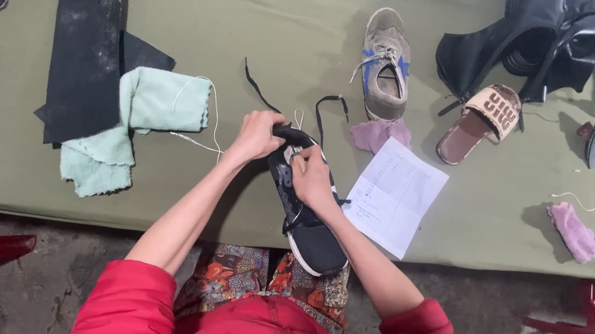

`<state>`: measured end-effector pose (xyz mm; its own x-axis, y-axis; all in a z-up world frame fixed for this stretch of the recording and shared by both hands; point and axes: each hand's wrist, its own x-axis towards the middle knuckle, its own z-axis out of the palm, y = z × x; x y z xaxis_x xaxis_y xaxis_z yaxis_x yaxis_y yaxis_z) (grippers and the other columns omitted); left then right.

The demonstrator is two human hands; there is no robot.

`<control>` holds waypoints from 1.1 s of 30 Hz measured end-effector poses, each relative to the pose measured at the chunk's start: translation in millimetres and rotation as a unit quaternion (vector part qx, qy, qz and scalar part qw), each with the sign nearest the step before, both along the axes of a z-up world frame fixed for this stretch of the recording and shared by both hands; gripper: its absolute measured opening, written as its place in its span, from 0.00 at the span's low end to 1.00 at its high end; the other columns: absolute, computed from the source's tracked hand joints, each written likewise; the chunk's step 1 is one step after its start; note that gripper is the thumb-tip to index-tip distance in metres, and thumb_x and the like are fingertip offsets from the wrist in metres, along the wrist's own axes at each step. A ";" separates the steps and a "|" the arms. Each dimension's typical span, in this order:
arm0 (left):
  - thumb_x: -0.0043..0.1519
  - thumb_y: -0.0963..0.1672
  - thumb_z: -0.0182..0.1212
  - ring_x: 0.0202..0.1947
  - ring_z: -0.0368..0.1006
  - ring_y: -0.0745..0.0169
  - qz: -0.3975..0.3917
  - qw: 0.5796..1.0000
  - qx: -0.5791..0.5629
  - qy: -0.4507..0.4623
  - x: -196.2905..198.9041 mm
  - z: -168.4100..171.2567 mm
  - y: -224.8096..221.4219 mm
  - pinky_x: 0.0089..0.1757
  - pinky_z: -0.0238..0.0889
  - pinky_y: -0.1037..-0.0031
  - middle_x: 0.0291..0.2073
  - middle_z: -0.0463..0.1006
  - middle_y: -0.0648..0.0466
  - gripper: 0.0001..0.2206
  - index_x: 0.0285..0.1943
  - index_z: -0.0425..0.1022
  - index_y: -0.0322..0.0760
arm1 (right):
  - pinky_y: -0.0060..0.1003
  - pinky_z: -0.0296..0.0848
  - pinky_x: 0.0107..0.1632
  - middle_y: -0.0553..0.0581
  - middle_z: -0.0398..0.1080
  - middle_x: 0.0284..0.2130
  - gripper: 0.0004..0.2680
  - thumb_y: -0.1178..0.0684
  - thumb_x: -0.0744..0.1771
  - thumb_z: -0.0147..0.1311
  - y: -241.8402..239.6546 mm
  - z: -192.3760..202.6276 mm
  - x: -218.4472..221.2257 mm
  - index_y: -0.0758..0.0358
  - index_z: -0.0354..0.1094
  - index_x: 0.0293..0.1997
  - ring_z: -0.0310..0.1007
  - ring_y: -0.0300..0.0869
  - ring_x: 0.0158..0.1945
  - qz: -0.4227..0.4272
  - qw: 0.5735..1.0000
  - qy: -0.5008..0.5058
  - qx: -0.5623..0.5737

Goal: Manually stitching the upper part of a sneaker to its sole using a needle and thread on a repair bench.

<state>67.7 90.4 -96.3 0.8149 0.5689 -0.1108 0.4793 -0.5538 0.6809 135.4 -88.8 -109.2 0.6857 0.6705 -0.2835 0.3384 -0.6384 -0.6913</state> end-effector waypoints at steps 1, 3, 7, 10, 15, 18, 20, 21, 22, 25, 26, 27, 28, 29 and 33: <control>0.51 0.42 0.71 0.41 0.81 0.39 -0.002 1.000 -0.001 0.001 0.4 -0.5 0.1 0.45 0.74 0.54 0.33 0.83 0.46 0.08 0.38 0.84 0.46 | 0.60 0.73 0.51 0.71 0.76 0.40 0.13 0.43 0.69 0.47 -0.3 2.3 -4.0 0.57 0.59 0.55 0.75 0.68 0.50 -0.002 1.000 0.001 -0.001; 0.51 0.42 0.69 0.40 0.81 0.40 -0.006 1.000 0.008 0.002 2.2 -0.3 0.7 0.45 0.74 0.56 0.33 0.82 0.47 0.07 0.37 0.83 0.46 | 0.55 0.73 0.56 0.68 0.76 0.43 0.11 0.44 0.68 0.49 -0.4 8.2 -10.3 0.54 0.61 0.54 0.75 0.64 0.53 -0.028 1.000 0.006 -0.001; 0.51 0.42 0.69 0.39 0.81 0.40 0.003 1.000 0.007 0.000 1.4 -3.9 2.0 0.43 0.73 0.56 0.31 0.82 0.48 0.07 0.37 0.83 0.45 | 0.55 0.79 0.44 0.70 0.75 0.31 0.09 0.49 0.70 0.42 7.9 20.4 -27.7 0.59 0.53 0.53 0.80 0.66 0.40 0.053 0.988 -0.140 -0.045; 0.51 0.42 0.70 0.39 0.81 0.40 -0.005 1.000 0.016 -0.003 -0.6 -5.0 -0.3 0.42 0.73 0.55 0.32 0.82 0.47 0.06 0.37 0.83 0.46 | 0.58 0.79 0.41 0.70 0.74 0.34 0.10 0.57 0.68 0.44 8.2 18.1 -33.1 0.63 0.51 0.55 0.80 0.66 0.37 0.126 0.957 -0.222 -0.139; 0.51 0.42 0.67 0.40 0.81 0.39 -0.001 0.999 0.034 0.001 -0.3 4.3 -5.0 0.43 0.73 0.53 0.31 0.81 0.48 0.07 0.37 0.83 0.46 | 0.60 0.73 0.50 0.73 0.76 0.37 0.13 0.46 0.68 0.47 4.3 -4.6 4.4 0.62 0.62 0.53 0.76 0.69 0.48 -0.016 0.999 0.020 0.037; 0.51 0.42 0.66 0.39 0.80 0.36 -0.009 0.999 0.046 -0.002 -1.9 7.0 -10.8 0.42 0.74 0.51 0.31 0.80 0.46 0.06 0.36 0.82 0.44 | 0.49 0.75 0.48 0.66 0.77 0.35 0.13 0.43 0.65 0.55 8.5 -25.1 1.9 0.59 0.67 0.48 0.80 0.57 0.45 -0.117 0.983 0.107 0.091; 0.51 0.42 0.67 0.39 0.80 0.36 -0.006 0.999 0.048 -0.003 2.6 10.7 -7.4 0.42 0.73 0.50 0.31 0.81 0.45 0.06 0.37 0.82 0.43 | 0.54 0.75 0.49 0.69 0.76 0.36 0.13 0.44 0.67 0.51 7.1 -9.6 -2.4 0.58 0.63 0.51 0.78 0.62 0.46 -0.068 0.996 0.040 0.041; 0.51 0.42 0.68 0.40 0.80 0.35 0.003 0.999 0.048 -0.002 -0.9 9.2 -8.7 0.42 0.73 0.48 0.31 0.81 0.45 0.07 0.38 0.82 0.42 | 0.58 0.75 0.50 0.72 0.76 0.38 0.12 0.46 0.69 0.48 3.8 -4.4 -8.9 0.57 0.58 0.55 0.77 0.66 0.47 -0.012 0.999 -0.027 -0.012; 0.51 0.42 0.68 0.40 0.80 0.35 0.006 0.999 0.045 0.001 -7.9 13.7 -16.9 0.42 0.73 0.48 0.31 0.81 0.45 0.07 0.38 0.82 0.42 | 0.58 0.75 0.50 0.72 0.76 0.38 0.12 0.46 0.69 0.48 -0.8 3.8 -20.9 0.57 0.58 0.55 0.77 0.66 0.47 -0.008 1.000 -0.024 -0.016; 0.52 0.41 0.68 0.39 0.80 0.36 0.013 0.998 0.066 -0.015 -18.2 15.8 -35.6 0.42 0.74 0.50 0.33 0.80 0.45 0.08 0.40 0.83 0.43 | 0.64 0.75 0.45 0.75 0.74 0.34 0.11 0.51 0.71 0.39 -13.1 17.6 -42.9 0.64 0.52 0.57 0.78 0.70 0.40 0.052 0.989 -0.132 -0.027; 0.50 0.40 0.70 0.42 0.79 0.38 0.044 0.996 0.042 -0.063 -22.7 5.2 -41.6 0.45 0.72 0.51 0.37 0.79 0.48 0.13 0.44 0.82 0.44 | 0.63 0.76 0.44 0.74 0.75 0.34 0.11 0.52 0.71 0.41 -18.8 12.8 -44.3 0.63 0.53 0.57 0.78 0.69 0.40 0.033 0.989 -0.140 0.018; 0.49 0.40 0.73 0.44 0.78 0.41 0.075 0.991 0.022 -0.112 -26.2 -3.3 -42.4 0.47 0.71 0.51 0.41 0.78 0.51 0.18 0.49 0.82 0.46 | 0.62 0.76 0.42 0.73 0.76 0.34 0.10 0.54 0.70 0.44 -19.3 9.1 -44.1 0.62 0.53 0.58 0.79 0.68 0.39 0.015 0.987 -0.149 0.066; 0.49 0.40 0.73 0.44 0.78 0.41 0.077 0.990 0.025 -0.112 -34.9 -6.3 -51.9 0.47 0.71 0.51 0.41 0.78 0.51 0.18 0.49 0.82 0.46 | 0.62 0.76 0.42 0.73 0.76 0.34 0.10 0.54 0.70 0.44 -22.2 12.4 -50.4 0.62 0.53 0.58 0.79 0.68 0.39 0.017 0.986 -0.149 0.069; 0.48 0.39 0.73 0.45 0.75 0.43 0.128 0.980 0.023 -0.154 -40.1 -8.7 -61.0 0.48 0.69 0.53 0.42 0.77 0.52 0.19 0.50 0.81 0.45 | 0.61 0.75 0.44 0.74 0.76 0.36 0.11 0.54 0.70 0.47 -25.3 16.4 -54.4 0.61 0.54 0.58 0.78 0.68 0.41 0.008 0.985 -0.138 0.108; 0.40 0.35 0.69 0.44 0.72 0.48 0.184 0.914 0.109 -0.345 -65.4 45.8 -97.8 0.47 0.67 0.58 0.44 0.76 0.54 0.25 0.49 0.81 0.42 | 0.53 0.77 0.45 0.68 0.77 0.41 0.15 0.53 0.68 0.53 -41.4 3.1 -55.3 0.60 0.59 0.60 0.79 0.62 0.44 -0.002 0.944 -0.236 0.230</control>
<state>2.3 -7.5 -50.4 0.3976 0.7660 0.5051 0.1585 -0.5995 0.7845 80.1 -130.2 -106.1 0.6650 0.6459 0.3750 0.6765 -0.3080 -0.6690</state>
